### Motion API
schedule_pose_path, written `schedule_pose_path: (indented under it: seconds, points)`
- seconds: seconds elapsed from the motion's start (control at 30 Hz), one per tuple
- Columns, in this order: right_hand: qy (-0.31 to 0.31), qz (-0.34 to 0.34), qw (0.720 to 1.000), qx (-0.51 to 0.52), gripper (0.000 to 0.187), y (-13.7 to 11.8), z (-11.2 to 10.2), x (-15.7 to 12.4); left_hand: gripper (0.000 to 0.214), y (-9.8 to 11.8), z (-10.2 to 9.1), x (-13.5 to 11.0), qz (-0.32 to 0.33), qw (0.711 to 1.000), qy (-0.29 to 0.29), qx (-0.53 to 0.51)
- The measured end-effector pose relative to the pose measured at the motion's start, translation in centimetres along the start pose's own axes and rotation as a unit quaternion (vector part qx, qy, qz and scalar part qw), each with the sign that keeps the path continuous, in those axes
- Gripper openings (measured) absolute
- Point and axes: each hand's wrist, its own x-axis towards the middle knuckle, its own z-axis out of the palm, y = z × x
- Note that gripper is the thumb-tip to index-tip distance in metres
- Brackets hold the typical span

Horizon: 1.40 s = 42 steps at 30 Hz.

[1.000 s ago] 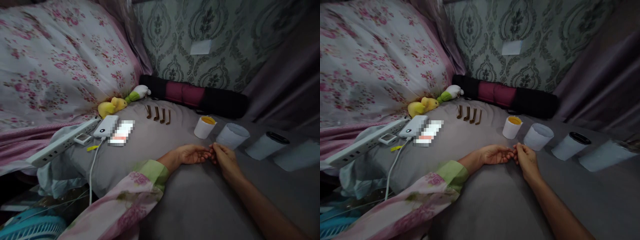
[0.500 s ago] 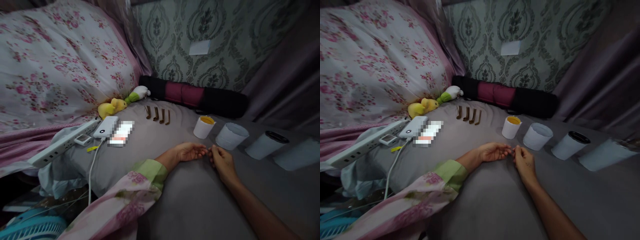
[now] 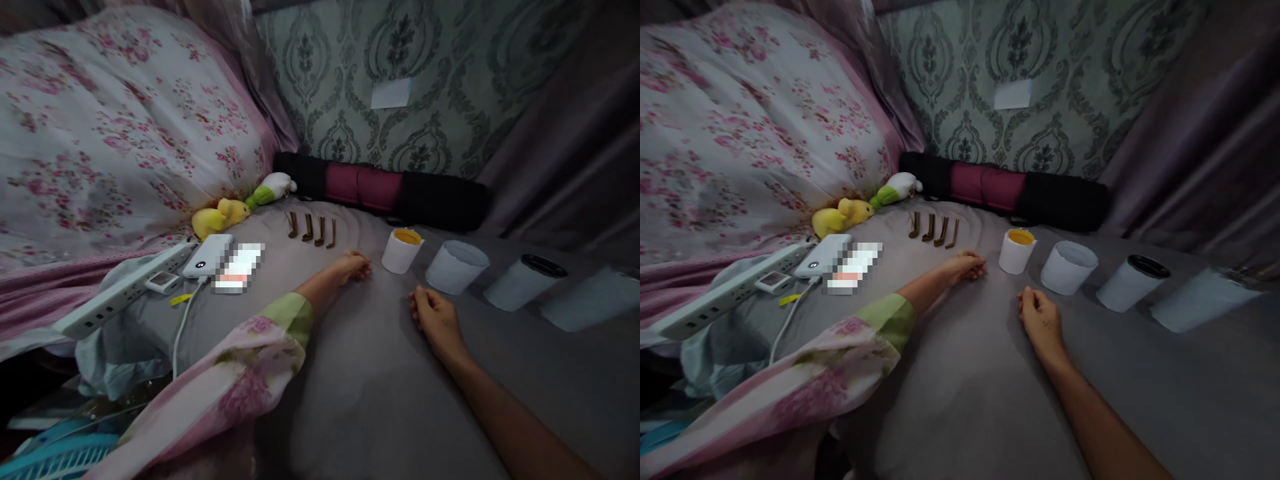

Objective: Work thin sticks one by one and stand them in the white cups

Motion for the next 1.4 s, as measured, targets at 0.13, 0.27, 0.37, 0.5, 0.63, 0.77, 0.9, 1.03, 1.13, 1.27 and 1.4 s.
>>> schedule_pose_path:
  seconds: [0.13,0.27,0.37,0.5,0.63,0.77,0.9,1.03,1.13,1.27,1.4]
  points:
    - [0.008,-0.010,1.000,-0.013,0.046,0.2,0.0,0.1,0.008,0.1,-1.7,1.0,0.025,0.991,0.077,0.102]
    - [0.007,-0.014,1.000,-0.021,0.048,0.1,-0.1,0.0,0.014,0.1,-3.6,1.6,0.047,0.967,0.145,0.207]
    - [0.005,-0.015,0.999,-0.028,0.046,0.0,-0.2,-0.1,0.017,0.2,-5.2,1.9,0.076,0.938,0.196,0.277]
    - [0.001,-0.014,0.999,-0.033,0.044,0.1,-0.1,0.0,0.019,0.6,-7.0,2.0,0.109,0.894,0.256,0.352]
    - [0.009,-0.013,0.999,-0.039,0.045,0.3,0.0,0.1,0.022,0.9,-8.0,2.1,0.122,0.863,0.274,0.406]
    - [0.017,-0.020,0.999,-0.038,0.048,0.3,0.0,0.1,0.023,1.2,-8.3,2.0,0.136,0.843,0.268,0.447]
    - [0.021,-0.028,0.999,-0.040,0.048,0.0,-0.1,0.0,0.022,1.1,-8.2,2.3,0.138,0.831,0.254,0.476]
    - [0.021,-0.030,0.998,-0.047,0.046,-0.1,-0.1,-0.1,0.022,0.9,-8.0,3.0,0.132,0.824,0.241,0.496]
    - [0.019,-0.029,0.998,-0.050,0.045,0.0,-0.1,0.0,0.023,0.8,-7.8,3.4,0.127,0.821,0.229,0.507]
    - [0.012,-0.031,0.998,-0.045,0.045,0.1,-0.2,0.0,0.025,0.8,-7.6,3.5,0.121,0.818,0.221,0.518]
    - [0.015,-0.033,0.999,-0.038,0.045,0.1,-0.2,0.0,0.026,0.8,-7.4,3.5,0.113,0.816,0.218,0.524]
